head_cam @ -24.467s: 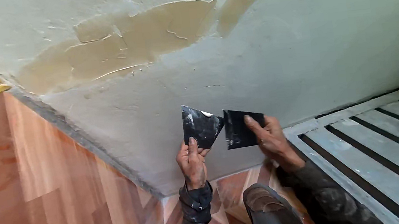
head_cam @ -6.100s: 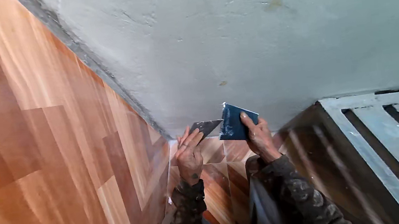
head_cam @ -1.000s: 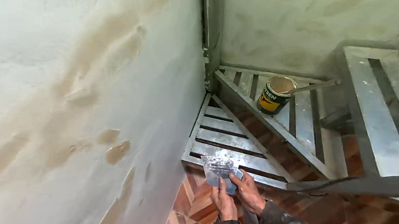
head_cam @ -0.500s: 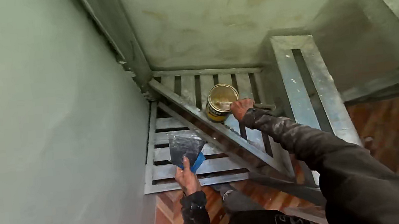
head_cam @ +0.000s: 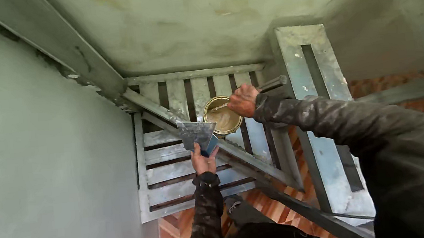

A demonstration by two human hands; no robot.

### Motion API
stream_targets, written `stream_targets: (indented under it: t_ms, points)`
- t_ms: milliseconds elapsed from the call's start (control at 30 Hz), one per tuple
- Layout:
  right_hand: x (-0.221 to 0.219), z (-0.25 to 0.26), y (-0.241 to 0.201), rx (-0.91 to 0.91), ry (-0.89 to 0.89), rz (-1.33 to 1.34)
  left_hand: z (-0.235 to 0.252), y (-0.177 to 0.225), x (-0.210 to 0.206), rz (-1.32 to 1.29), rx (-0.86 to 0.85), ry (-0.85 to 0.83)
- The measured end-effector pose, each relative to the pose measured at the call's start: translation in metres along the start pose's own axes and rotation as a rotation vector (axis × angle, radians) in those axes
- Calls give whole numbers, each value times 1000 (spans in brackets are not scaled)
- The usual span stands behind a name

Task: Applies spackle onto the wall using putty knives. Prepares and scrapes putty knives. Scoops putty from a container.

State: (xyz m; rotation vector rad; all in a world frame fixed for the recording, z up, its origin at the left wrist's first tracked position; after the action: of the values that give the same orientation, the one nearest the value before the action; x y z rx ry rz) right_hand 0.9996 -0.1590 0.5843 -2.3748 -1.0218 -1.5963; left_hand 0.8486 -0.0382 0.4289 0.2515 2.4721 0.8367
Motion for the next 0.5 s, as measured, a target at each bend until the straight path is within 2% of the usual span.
stream_targets:
  t_ms: [33, 100, 300, 500]
  points:
    - [-14, 23, 0, 47, -162, -69, 6, -5, -11, -22, 14, 6]
    - [-29, 39, 2, 110, -274, -81, 15, -15, -27, -70, 13, 27]
    - [-40, 41, 23, 113, -396, -36, 20, -22, -35, -76, -38, 25]
    - [-86, 53, 53, 26, -473, 304, 24, -21, -30, -54, -29, 19]
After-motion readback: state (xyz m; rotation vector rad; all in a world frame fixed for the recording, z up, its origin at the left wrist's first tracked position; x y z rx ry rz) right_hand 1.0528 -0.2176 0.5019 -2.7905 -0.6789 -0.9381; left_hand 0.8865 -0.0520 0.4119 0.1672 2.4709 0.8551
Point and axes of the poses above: each hand's wrist, its own z-axis towards the middle knuckle, its own x-axis out of the back of the hand, y = z × x, the point moved 2 cm from there along z, towards the middle knuckle, and after that the axes turned 14 degrees about -x, right-handed, at the moved point
